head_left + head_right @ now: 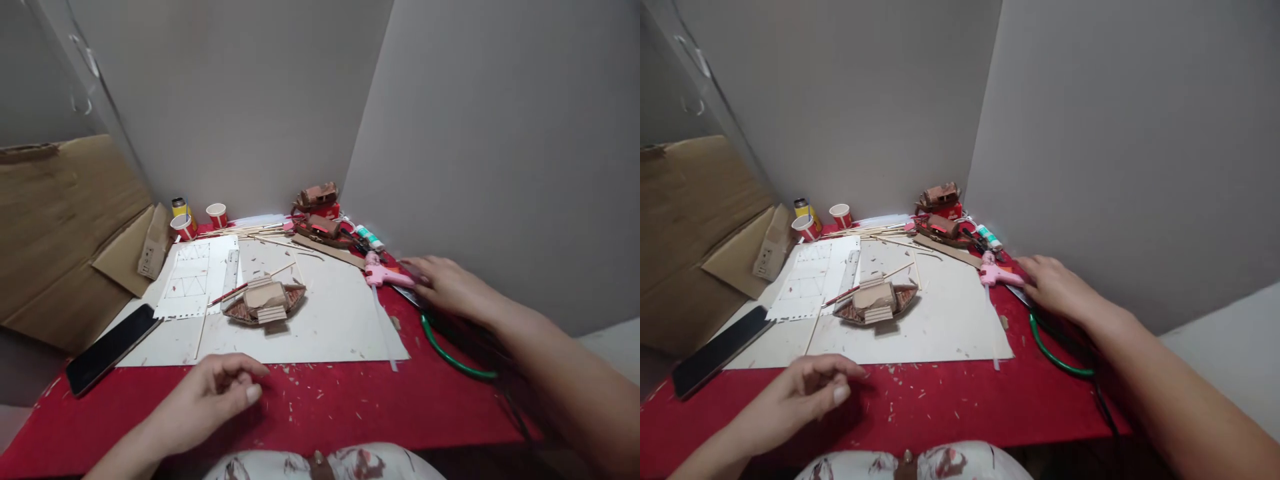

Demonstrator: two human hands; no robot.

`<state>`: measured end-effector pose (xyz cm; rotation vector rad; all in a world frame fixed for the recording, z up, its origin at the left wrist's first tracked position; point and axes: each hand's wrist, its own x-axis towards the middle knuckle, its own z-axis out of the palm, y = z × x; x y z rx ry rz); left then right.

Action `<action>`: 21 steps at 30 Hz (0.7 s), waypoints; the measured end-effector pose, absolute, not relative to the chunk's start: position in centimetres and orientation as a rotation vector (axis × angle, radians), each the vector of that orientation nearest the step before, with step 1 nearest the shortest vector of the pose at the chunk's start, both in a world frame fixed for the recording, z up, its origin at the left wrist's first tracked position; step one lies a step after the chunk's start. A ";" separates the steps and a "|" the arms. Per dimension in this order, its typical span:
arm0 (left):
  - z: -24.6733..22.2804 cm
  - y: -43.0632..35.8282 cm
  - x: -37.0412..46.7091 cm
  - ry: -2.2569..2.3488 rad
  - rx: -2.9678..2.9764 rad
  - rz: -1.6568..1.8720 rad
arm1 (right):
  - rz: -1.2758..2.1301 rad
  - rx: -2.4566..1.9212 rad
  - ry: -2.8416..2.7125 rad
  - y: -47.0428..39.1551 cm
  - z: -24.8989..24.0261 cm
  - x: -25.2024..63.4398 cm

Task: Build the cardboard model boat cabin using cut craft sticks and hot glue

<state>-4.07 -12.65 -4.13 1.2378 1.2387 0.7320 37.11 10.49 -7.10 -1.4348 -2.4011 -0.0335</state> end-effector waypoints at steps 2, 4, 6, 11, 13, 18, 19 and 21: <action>-2.8 -11.7 -6.2 1.420 1.321 0.784 | -0.062 -1.402 -2.405 8.9 -6.0 36.4; -1.9 -9.9 -8.3 1.626 1.449 0.799 | -0.068 -1.322 -2.423 6.3 -4.8 34.8; -1.7 -7.5 -10.2 1.844 1.660 0.671 | -0.037 -1.126 -2.482 2.9 -3.8 32.4; -3.0 -1.2 -12.3 2.004 1.913 0.401 | 0.507 -0.687 -2.742 -4.4 -3.0 25.5; -3.7 0.6 -12.1 1.990 1.962 0.309 | 0.779 -0.649 -2.857 -5.5 -3.3 23.2; -4.6 3.1 -11.2 1.908 2.075 0.149 | 0.868 -0.641 -2.821 -4.8 -5.0 20.3; -4.7 3.4 -11.1 1.900 2.090 0.130 | 0.864 -0.642 -2.814 -4.5 -5.2 20.1; -4.8 3.9 -11.0 1.886 2.107 0.096 | 0.869 -0.648 -2.795 -4.2 -5.4 20.0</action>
